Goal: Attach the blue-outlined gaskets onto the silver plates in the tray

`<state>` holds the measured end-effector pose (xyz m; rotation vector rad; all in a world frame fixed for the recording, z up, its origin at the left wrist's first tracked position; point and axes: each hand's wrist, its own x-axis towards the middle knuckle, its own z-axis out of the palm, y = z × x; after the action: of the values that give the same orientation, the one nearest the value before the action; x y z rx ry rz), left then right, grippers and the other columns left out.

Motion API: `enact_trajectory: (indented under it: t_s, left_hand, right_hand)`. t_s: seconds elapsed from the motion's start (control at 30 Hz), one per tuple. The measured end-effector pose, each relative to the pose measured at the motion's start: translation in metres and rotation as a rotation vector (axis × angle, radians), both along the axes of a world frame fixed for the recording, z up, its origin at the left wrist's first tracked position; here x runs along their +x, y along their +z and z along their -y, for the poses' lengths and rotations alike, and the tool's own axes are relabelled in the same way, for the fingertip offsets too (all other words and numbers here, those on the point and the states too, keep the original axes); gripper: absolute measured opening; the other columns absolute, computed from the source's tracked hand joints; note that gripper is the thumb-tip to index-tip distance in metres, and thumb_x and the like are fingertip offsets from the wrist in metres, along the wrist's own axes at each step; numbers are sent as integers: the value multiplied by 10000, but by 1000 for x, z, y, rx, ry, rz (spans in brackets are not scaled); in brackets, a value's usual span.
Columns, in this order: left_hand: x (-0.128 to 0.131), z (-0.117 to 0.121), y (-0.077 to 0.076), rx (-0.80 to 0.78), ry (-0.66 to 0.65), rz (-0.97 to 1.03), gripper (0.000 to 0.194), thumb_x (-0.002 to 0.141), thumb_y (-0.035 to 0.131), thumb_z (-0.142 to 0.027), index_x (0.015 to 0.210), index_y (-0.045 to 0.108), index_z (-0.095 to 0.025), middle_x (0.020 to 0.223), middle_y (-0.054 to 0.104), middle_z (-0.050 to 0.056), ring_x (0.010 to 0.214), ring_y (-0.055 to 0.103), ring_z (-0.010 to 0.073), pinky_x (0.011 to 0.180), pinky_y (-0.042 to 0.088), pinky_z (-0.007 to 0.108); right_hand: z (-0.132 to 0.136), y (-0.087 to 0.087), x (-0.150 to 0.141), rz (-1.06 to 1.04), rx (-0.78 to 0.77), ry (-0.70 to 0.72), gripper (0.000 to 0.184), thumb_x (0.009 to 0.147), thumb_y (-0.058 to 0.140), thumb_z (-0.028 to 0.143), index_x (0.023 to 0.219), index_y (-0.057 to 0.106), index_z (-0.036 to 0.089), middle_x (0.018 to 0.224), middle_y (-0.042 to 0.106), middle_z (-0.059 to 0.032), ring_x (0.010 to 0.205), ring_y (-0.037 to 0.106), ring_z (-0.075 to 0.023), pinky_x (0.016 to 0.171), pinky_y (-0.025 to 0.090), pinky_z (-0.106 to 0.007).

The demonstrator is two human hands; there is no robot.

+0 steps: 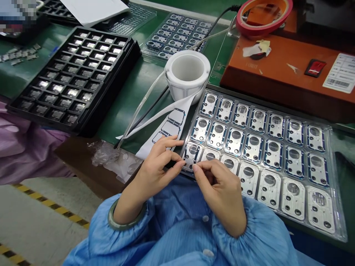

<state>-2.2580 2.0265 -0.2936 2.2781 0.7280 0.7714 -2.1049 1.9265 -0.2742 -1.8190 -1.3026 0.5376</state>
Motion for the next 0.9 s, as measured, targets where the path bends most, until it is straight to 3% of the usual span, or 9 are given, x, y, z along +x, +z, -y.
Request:
enact_trajectory:
  t_s: [0.9]
  left_hand:
    - [5, -3, -4, 33, -31, -14, 73, 864, 597, -113, 847, 559, -173, 1199, 568, 91, 1274, 477, 232, 1088, 416, 442]
  right_hand:
    - [-3, 0, -1, 116, 1, 6, 159, 893, 580, 199, 748, 637, 174, 668, 598, 14, 597, 533, -90, 566, 357, -229]
